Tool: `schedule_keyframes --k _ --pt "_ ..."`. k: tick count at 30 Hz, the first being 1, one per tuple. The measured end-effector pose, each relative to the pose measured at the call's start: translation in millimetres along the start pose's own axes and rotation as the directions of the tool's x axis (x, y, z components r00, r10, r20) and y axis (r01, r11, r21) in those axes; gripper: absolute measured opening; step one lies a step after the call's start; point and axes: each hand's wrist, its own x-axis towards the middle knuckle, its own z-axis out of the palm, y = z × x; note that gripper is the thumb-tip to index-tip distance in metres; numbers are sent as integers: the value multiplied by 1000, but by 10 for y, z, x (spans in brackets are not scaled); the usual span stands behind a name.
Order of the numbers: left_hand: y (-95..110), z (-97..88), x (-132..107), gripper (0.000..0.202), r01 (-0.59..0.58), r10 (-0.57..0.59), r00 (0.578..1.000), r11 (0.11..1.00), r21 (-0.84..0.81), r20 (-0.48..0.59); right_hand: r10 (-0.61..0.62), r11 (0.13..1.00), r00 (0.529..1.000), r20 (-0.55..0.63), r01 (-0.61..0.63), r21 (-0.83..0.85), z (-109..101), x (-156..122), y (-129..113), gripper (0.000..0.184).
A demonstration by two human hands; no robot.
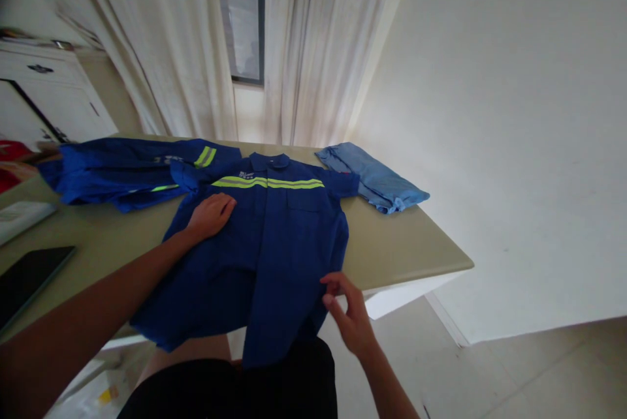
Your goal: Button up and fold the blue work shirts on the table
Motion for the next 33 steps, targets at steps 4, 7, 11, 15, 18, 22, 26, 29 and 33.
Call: schedule_keyframes --k 4,7,11,15,18,22,26,29,33 --pt "109 -271 -537 63 -36 55 985 992 -118 165 -79 921 997 -8 70 -383 384 -418 -33 68" --pt "96 -440 -1325 88 -173 198 964 974 -150 178 -79 840 996 -43 43 -542 521 -495 10 78" --pt "-31 -436 -2259 100 -104 104 993 995 -9 59 -122 818 989 87 149 -556 450 -403 76 81" --pt "-89 -350 -2547 64 49 -69 988 988 -147 -137 -165 848 977 136 211 -487 313 -237 35 70" --pt "-2 -434 -2480 39 86 -154 958 959 -271 -241 -202 848 975 87 219 -483 232 -123 -63 68" --pt "199 -701 -2334 33 176 -344 863 891 -418 -371 -293 867 918 -268 137 -480 29 -110 -202 54" --pt "251 -785 -2403 42 242 -500 760 811 -533 -416 -200 905 793 -576 -76 -419 -263 -284 -143 45" --pt "147 -616 -2652 70 171 -376 855 854 -492 -356 -183 832 874 -451 -107 -544 -363 -467 41 58" --pt "2 -378 -2994 74 -2 -26 990 981 -194 -140 -259 762 954 -152 105 -639 -299 -641 246 56"
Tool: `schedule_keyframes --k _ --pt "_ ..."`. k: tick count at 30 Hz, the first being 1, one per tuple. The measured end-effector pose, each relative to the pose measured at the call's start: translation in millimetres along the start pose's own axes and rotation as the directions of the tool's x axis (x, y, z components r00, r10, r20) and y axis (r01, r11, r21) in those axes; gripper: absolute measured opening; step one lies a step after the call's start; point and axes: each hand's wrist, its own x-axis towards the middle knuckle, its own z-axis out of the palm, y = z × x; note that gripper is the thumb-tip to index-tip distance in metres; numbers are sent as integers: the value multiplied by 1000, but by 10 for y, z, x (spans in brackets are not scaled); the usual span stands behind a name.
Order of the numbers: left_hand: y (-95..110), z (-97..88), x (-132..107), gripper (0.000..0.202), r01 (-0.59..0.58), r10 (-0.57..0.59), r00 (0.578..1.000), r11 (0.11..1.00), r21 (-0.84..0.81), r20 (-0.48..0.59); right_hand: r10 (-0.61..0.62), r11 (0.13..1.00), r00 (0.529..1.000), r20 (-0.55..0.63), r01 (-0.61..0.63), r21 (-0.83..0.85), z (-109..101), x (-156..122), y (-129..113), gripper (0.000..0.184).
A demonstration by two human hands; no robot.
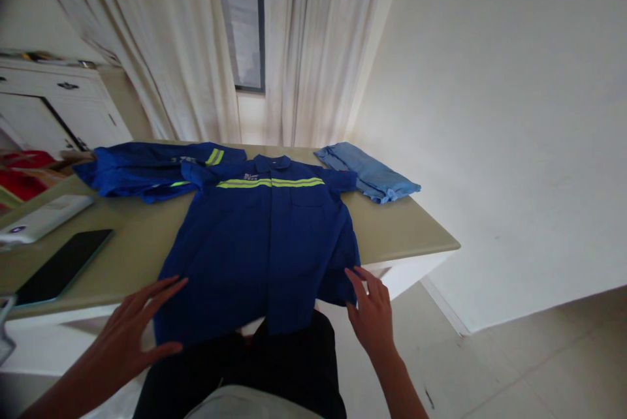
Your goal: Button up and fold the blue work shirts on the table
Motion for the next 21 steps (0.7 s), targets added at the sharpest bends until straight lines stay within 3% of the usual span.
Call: schedule_keyframes --k 3,5,7,11,14,16,17,19,21 --pt "-44 -13 -48 34 -67 63 997 991 116 37 79 991 989 -122 -66 113 44 -53 49 45" --pt "-6 -55 61 31 -50 47 998 992 114 28 155 976 976 -155 -126 178 29 -76 124 42" --pt "106 -71 280 34 -38 37 999 995 93 14 116 977 990 -78 -100 186 -2 -130 217 40" --pt "536 123 1041 38 -87 86 996 995 41 19 -44 993 999 32 41 108 -29 -264 295 46" --pt "887 448 1812 37 -135 133 966 991 -6 220 -130 987 991 -17 131 92 8 -174 179 45" --pt "1045 683 2317 33 -60 42 928 998 36 371 -151 979 986 -73 160 129 58 46 19 40" --pt "1091 792 2538 31 35 -60 912 997 69 407 -146 974 985 -87 158 160 91 200 -82 36" --pt "1116 976 2877 34 148 -179 905 983 111 385 -122 962 988 -97 142 234 181 575 -316 30" --pt "1065 1118 3058 39 205 -234 913 971 119 333 -107 949 994 -7 104 298 328 1001 -564 26"
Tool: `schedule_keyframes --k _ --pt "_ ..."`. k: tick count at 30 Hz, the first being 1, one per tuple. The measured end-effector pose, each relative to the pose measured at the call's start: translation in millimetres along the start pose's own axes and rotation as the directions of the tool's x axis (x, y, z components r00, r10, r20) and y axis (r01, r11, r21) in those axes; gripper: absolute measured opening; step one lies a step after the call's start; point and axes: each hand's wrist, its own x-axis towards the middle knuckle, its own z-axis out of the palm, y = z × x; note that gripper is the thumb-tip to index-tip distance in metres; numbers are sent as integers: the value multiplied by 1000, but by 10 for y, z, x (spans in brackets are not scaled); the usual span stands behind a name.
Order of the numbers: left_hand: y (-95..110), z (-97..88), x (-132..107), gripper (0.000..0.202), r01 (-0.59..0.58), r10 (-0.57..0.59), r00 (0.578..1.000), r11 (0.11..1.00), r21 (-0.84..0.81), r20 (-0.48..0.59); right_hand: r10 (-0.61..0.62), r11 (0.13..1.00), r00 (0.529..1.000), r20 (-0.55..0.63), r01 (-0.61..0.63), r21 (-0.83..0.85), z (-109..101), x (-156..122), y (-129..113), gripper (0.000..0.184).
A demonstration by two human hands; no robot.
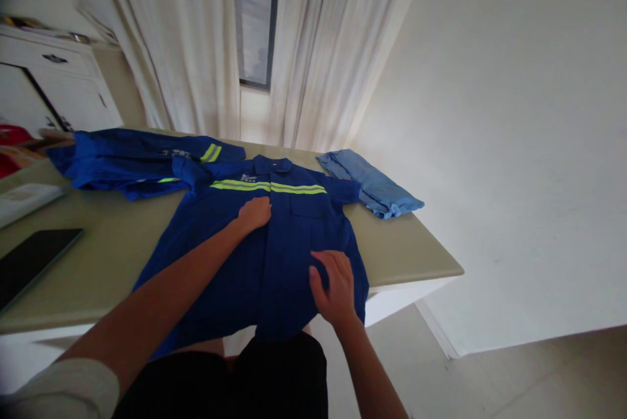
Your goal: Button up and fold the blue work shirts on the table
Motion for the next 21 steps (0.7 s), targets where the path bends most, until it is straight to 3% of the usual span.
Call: schedule_keyframes --k 3,5,8,10,13,16,19,21 --pt "-129 135 124 44 -31 29 997 999 -24 -77 40 993 964 261 -66 93 451 679 -112 25" --pt "-247 213 143 44 -104 96 988 993 -58 -123 64 993 927 369 -96 68 829 1076 -88 24" --pt "-404 276 174 42 -185 169 977 974 -128 -130 257 966 868 424 -217 -142 1364 1502 24 30" --pt "-476 299 205 48 -193 171 977 965 -177 -129 335 940 843 420 -267 -213 1607 1649 99 32" --pt "-526 344 239 53 -187 150 976 950 -249 -161 325 944 856 402 -271 -187 1767 1692 210 27" --pt "-503 385 222 51 -186 147 973 956 -227 -180 264 964 887 378 -252 -81 1779 1643 352 25" --pt "-446 382 176 44 -200 175 963 974 -110 -204 216 942 897 387 -295 159 1783 1629 523 35" --pt "-422 366 155 40 -223 209 954 974 -41 -216 224 850 879 422 -387 356 1814 1647 633 33"
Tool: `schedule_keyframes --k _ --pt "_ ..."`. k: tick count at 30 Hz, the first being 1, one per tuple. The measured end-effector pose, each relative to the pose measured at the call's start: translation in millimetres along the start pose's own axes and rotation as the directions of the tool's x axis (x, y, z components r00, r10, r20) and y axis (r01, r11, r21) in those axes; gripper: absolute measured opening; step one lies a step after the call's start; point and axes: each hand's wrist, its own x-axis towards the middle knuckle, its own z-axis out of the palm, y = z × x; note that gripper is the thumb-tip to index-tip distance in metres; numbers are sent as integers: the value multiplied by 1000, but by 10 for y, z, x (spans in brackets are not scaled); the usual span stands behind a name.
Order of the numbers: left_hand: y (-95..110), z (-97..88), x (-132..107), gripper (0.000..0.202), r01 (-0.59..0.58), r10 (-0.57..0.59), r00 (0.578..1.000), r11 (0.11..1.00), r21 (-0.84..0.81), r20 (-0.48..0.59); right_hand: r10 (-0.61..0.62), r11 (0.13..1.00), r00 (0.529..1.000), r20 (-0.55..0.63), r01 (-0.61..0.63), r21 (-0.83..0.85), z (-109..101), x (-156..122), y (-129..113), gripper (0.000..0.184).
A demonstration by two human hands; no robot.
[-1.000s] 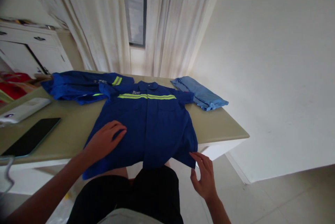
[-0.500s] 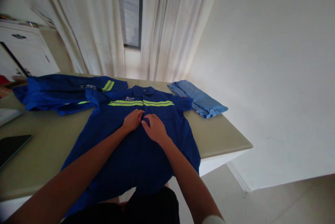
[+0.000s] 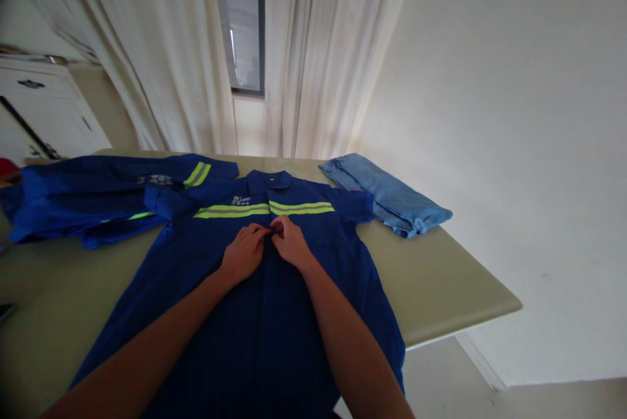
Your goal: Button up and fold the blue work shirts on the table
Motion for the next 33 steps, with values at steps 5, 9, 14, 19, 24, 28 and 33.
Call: schedule_keyframes --k 5,9,14,19,24,28,33 --pt "9 -25 -34 37 -23 25 999 997 79 -23 86 921 994 61 -103 376 -24 119 142 23" --pt "11 -48 -66 42 -53 56 998 991 122 -25 76 914 996 54 -91 396 -34 136 151 17" --pt "0 -90 -77 47 -85 81 996 985 150 33 83 949 996 17 -84 303 -30 103 145 16" --pt "-100 -25 -89 58 -156 140 985 973 168 105 15 996 999 -31 -12 91 6 41 159 20" --pt "-219 27 81 63 -189 163 972 970 153 169 -102 988 991 -84 91 -128 59 167 151 25" --pt "-287 -14 355 62 -136 96 968 977 164 231 -102 970 988 -114 73 -231 135 324 48 18" --pt "-386 1 475 55 -144 114 977 976 163 181 -101 960 977 -187 46 -276 233 195 -49 11"
